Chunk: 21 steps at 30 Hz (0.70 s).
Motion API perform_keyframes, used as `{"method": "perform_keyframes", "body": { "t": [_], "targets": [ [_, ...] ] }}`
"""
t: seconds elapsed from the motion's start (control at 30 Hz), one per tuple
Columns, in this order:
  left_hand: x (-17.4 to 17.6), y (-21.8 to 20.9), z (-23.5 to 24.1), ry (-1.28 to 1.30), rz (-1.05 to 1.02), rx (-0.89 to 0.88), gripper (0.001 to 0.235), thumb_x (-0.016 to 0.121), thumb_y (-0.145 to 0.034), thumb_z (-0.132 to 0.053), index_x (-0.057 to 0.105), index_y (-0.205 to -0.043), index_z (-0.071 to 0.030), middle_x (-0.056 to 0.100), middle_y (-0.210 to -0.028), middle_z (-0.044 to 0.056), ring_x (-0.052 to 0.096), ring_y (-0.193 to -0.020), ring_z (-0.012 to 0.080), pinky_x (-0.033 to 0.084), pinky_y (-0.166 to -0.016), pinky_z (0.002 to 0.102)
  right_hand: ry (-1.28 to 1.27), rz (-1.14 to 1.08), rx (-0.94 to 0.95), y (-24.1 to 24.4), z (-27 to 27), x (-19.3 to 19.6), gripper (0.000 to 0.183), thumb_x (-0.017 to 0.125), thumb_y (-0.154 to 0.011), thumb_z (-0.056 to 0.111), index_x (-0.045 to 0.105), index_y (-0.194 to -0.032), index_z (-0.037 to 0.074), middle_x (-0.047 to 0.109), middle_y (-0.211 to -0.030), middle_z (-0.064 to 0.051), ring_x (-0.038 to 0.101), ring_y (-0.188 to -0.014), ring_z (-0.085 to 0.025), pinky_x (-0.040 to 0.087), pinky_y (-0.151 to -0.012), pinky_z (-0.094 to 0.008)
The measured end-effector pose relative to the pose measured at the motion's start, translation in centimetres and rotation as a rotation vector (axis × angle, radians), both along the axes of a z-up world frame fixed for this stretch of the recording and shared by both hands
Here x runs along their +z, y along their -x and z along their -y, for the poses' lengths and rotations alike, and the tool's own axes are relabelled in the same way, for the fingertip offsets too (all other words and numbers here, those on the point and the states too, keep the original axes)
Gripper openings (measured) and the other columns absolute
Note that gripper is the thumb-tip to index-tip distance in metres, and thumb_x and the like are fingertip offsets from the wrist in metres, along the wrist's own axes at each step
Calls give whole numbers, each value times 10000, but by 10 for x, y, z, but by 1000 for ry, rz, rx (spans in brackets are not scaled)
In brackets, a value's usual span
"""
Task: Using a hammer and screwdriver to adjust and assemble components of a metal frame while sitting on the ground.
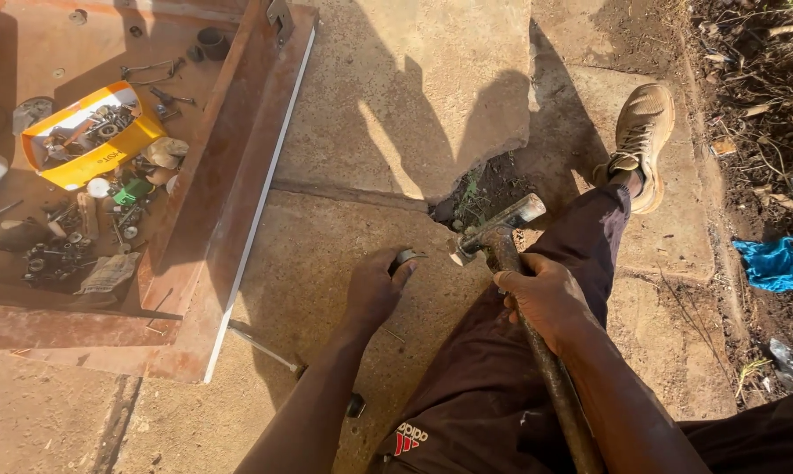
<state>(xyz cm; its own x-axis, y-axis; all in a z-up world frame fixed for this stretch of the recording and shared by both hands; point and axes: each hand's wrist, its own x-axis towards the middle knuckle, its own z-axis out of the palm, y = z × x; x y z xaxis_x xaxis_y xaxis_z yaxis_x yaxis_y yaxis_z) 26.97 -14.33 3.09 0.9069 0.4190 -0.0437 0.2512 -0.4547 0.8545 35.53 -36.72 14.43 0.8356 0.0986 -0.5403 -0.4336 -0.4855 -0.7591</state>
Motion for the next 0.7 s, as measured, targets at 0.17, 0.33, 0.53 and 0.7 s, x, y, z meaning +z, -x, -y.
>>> {"method": "perform_keyframes", "body": {
  "t": [0.17,0.33,0.53,0.7],
  "targets": [
    [-6,-41,8,-113,6,-138,341,698,-1010,-328,765,-1248,-93,764,-1094,204,737,-1077,421,610,-913,516,27,33,-106,-8,25,13,571,728,-912,106,633,-1435,-101,720,-986,-274,740,-795,-279,664,-610,-396],
    [-3,-88,9,-235,227,-320,332,659,-930,-123,812,-1219,-178,657,-1209,175,655,-1140,492,595,-962,540,52,64,-143,-8,48,1,525,735,-872,155,698,-1356,-46,692,-723,-212,690,-580,-251,601,-546,-408],
    [-72,-182,3,-326,173,-612,489,516,-991,-91,781,-1312,-346,655,-1077,123,703,-861,431,629,-738,504,76,63,-119,-14,66,-23,540,736,-858,178,712,-1362,-14,709,-685,-180,714,-545,-248,610,-566,-426],
    [-77,-183,8,-298,15,-749,541,495,-970,-1,741,-1385,-246,728,-1099,243,694,-732,415,587,-638,506,254,140,35,-12,68,5,577,721,-860,201,698,-1414,42,759,-926,-202,747,-861,-326,614,-799,-495]
  ]
}}
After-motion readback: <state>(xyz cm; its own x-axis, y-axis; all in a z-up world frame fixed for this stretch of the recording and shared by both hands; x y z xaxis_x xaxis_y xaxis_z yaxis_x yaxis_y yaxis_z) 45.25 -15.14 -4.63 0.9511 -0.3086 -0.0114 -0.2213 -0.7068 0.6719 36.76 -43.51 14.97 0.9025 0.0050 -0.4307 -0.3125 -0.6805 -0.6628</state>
